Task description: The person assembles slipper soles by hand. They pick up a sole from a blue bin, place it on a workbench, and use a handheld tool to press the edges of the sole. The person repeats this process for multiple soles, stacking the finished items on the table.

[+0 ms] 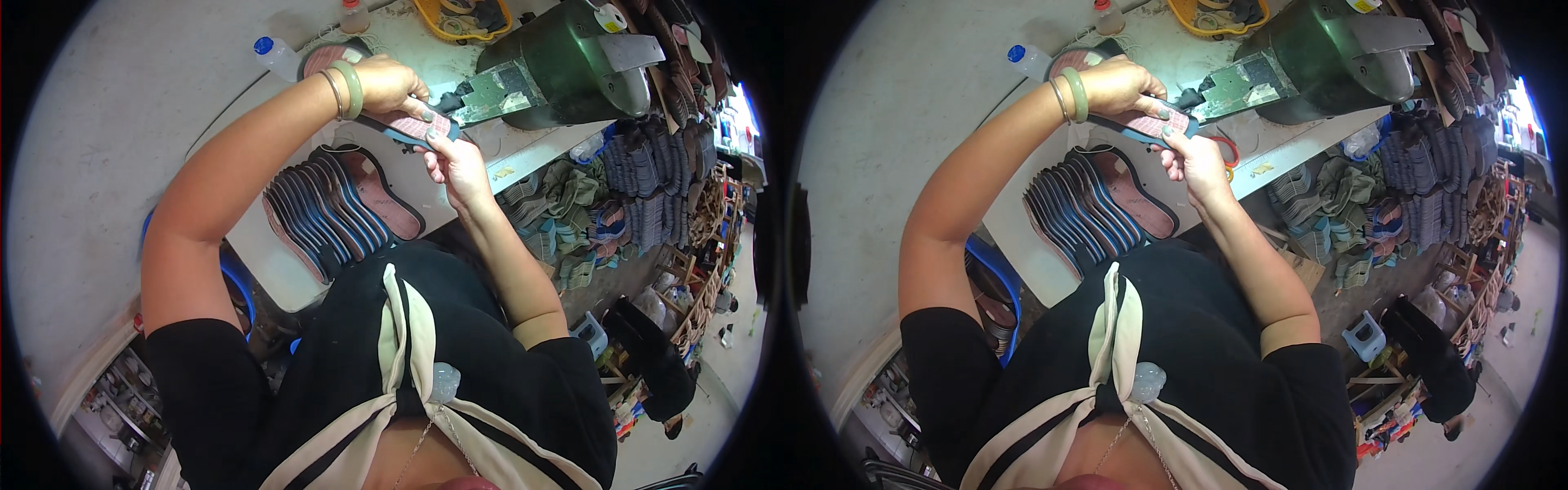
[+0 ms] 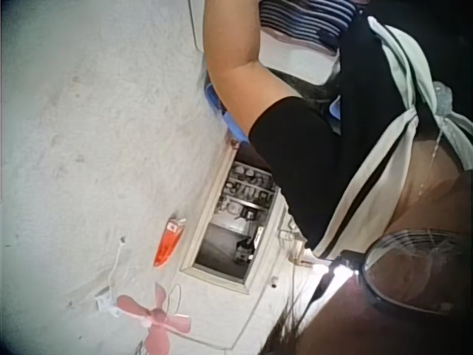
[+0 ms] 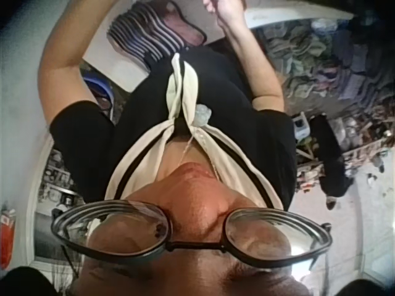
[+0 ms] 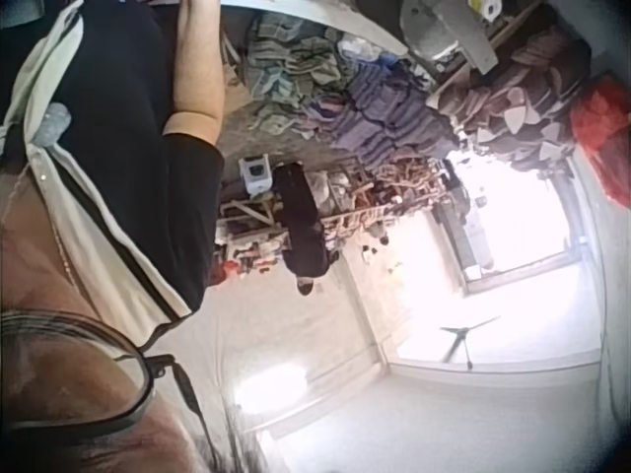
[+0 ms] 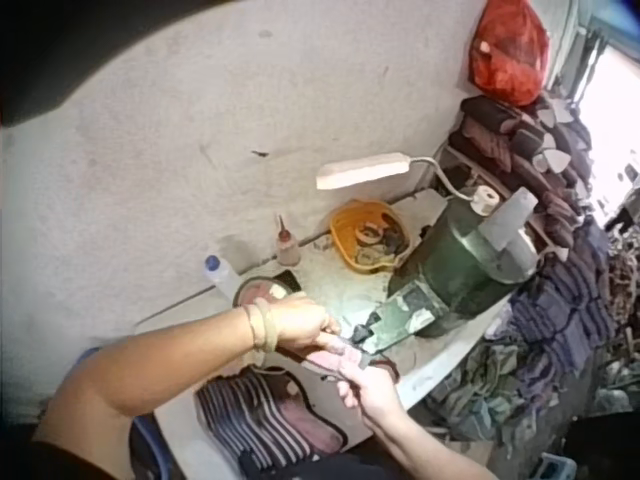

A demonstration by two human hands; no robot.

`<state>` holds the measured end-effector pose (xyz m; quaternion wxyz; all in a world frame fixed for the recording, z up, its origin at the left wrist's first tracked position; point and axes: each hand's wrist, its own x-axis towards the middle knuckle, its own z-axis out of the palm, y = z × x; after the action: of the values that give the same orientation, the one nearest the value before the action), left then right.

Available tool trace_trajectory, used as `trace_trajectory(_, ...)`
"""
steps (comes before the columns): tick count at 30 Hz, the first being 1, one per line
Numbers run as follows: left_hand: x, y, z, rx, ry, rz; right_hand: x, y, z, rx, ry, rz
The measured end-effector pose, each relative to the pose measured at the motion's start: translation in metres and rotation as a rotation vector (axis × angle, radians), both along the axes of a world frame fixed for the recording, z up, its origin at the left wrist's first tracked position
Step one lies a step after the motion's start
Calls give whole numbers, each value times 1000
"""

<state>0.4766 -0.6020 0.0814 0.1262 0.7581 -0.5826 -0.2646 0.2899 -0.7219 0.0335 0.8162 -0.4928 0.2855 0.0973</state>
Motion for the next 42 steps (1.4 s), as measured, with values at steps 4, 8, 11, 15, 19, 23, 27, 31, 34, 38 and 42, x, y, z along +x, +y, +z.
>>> trace_trajectory(4,-14,9,-3,29,97,175,1,-7,1,-53,-10,28)
trace_trajectory(8,-36,13,-1,76,161,375,3,-23,0,-138,-50,95)
trace_trajectory(11,-50,16,-3,63,188,474,6,-35,7,-168,-52,198)
trace_trajectory(15,-65,15,2,67,155,539,6,-42,14,-262,-21,290)
trace_trajectory(19,-77,16,0,52,133,668,12,-40,21,-292,-24,293)
trace_trajectory(23,-82,16,-1,35,196,745,13,-40,20,-314,-10,297)
trace_trajectory(27,-87,17,-7,-3,229,796,7,-38,18,-363,-53,282)
trace_trajectory(31,-95,14,-9,-29,279,850,-7,-38,17,-409,-78,312)
trace_trajectory(34,-97,14,-20,-80,355,872,-41,-31,11,-317,-205,265)
trace_trajectory(38,-102,8,-8,-60,511,930,-120,1,25,73,-112,151)
trace_trajectory(42,-101,6,-10,-53,529,960,-143,12,34,236,-28,237)
